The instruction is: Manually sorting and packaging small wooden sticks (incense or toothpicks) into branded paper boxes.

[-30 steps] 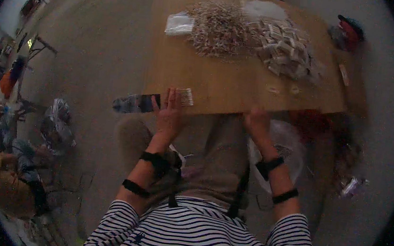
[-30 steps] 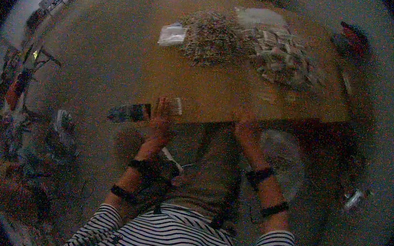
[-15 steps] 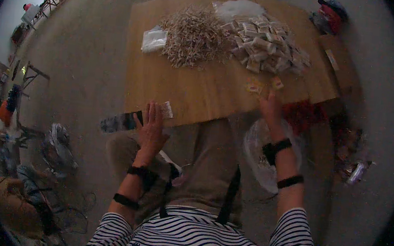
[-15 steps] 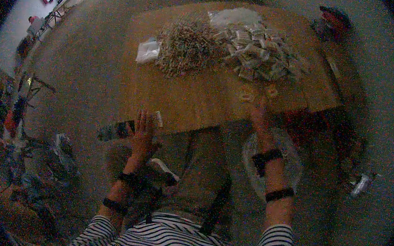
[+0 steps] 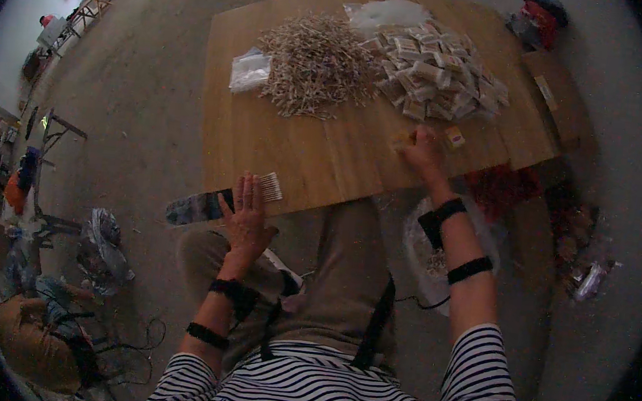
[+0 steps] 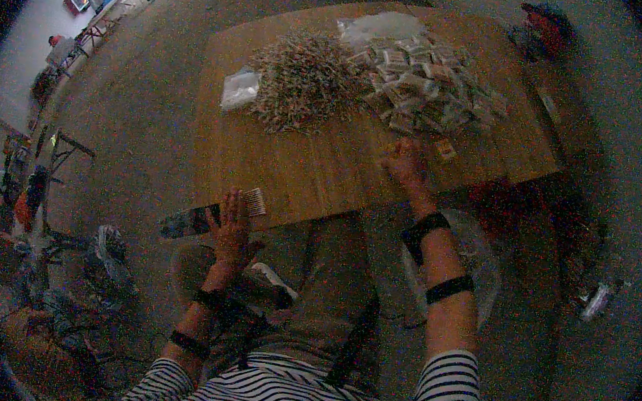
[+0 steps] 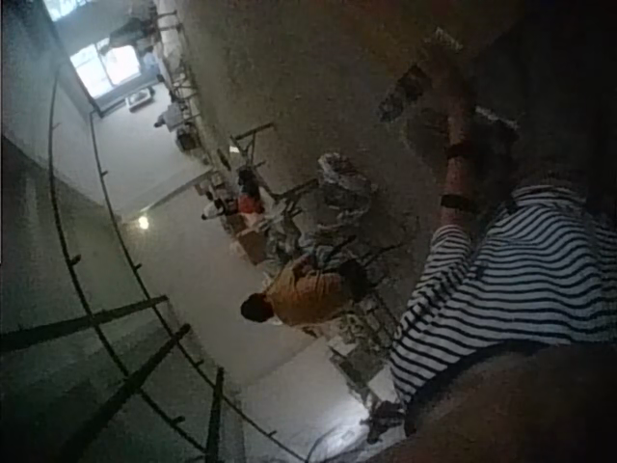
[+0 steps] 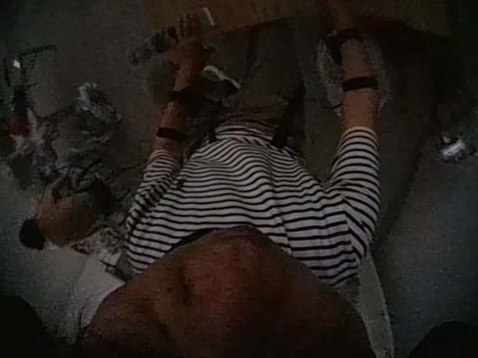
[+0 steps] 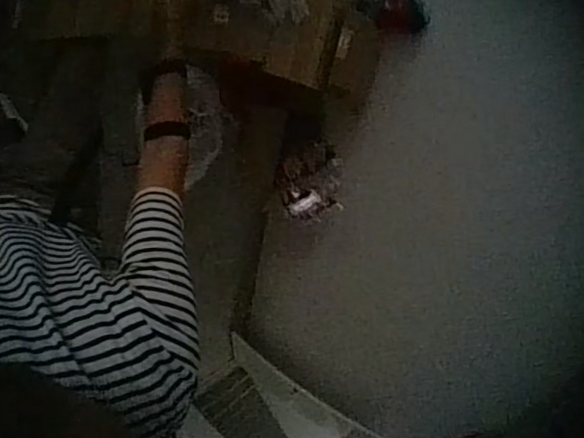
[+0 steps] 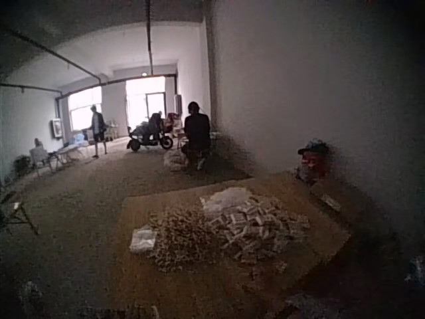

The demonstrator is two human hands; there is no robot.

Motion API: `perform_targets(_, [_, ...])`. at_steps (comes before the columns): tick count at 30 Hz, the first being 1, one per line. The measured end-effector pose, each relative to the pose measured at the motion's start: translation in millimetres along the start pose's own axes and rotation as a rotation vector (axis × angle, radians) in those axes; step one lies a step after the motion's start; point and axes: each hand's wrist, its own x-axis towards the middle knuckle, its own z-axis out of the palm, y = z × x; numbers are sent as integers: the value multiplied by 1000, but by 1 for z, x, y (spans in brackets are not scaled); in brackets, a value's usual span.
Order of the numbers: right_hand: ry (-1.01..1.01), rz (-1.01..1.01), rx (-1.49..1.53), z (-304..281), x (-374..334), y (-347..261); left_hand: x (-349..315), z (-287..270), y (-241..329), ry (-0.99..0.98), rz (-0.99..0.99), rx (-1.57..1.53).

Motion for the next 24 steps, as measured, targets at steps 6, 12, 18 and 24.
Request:
perform_targets(6, [-133, -13, 182, 25, 13, 3, -7, 9, -11, 44, -7, 57])
perform_targets(12, [14, -91, 213, 40, 32, 68, 1, 9, 3, -13, 7, 44])
perform_targets(18, [3, -124, 195, 12, 7, 25, -8, 64, -23, 199, 54, 188])
perform_targets(24, [48, -82, 212, -21, -3, 9, 3, 74, -19, 452, 43, 233])
